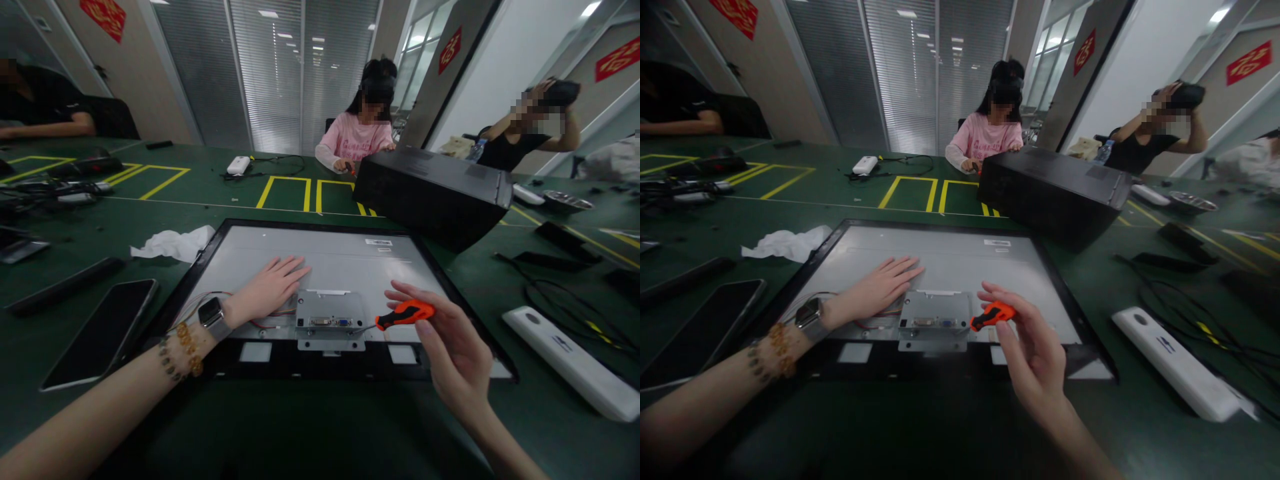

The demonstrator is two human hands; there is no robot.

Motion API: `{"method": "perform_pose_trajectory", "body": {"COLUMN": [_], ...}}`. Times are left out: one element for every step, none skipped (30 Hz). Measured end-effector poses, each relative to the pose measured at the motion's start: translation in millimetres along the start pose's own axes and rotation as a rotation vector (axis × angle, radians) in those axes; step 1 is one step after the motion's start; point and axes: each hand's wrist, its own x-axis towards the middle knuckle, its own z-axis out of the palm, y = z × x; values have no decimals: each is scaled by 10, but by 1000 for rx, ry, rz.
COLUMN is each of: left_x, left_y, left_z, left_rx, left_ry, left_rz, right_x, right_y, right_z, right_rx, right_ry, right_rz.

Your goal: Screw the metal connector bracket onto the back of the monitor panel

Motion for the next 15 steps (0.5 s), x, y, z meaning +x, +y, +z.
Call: {"method": "perform_pose_trajectory", "body": {"left_x": [0, 0, -1, -2, -3, -4, -4, -4, -4, -4, -3, -1, 1, 2, 3], "left_y": [1, 2, 2, 2, 1, 0, -1, -3, -6, -8, -12, -15, -18, -20, -22], "left_z": [-2, -3, -4, -4, -4, -3, -2, 0, 4, 8, 13, 18, 24, 28, 32], "left_rx": [-1, -2, -4, -6, -7, -9, -10, -11, -12, -12, -12, -11, -10, -9, -7], "left_ry": [0, 0, -1, 0, 1, 3, 4, 5, 6, 7, 8, 8, 8, 8, 8], "left_rz": [-1, 0, 1, 1, 1, 2, 4, 6, 8, 9, 10, 9, 9, 8, 8], "right_x": [-1, -2, -3, -3, -2, -2, -1, 0, 0, -1, -2, -3, -5, -6, -8], "right_y": [6, 12, 17, 19, 19, 16, 12, 7, 2, -2, -5, -7, -9, -10, -12], "right_z": [-9, -16, -21, -24, -25, -23, -20, -16, -11, -8, -5, -4, -5, -8, -12], "right_rx": [-17, -33, -48, -62, -75, -86, -93, -93, -87, -77, -62, -48, -39, -35, -34], "right_ry": [-10, -16, -16, -9, 1, 12, 20, 24, 24, 19, 15, 14, 11, 9, 6], "right_rz": [-23, -44, -61, -72, -75, -76, -72, -68, -62, -52, -41, -30, -19, -8, 1]}}
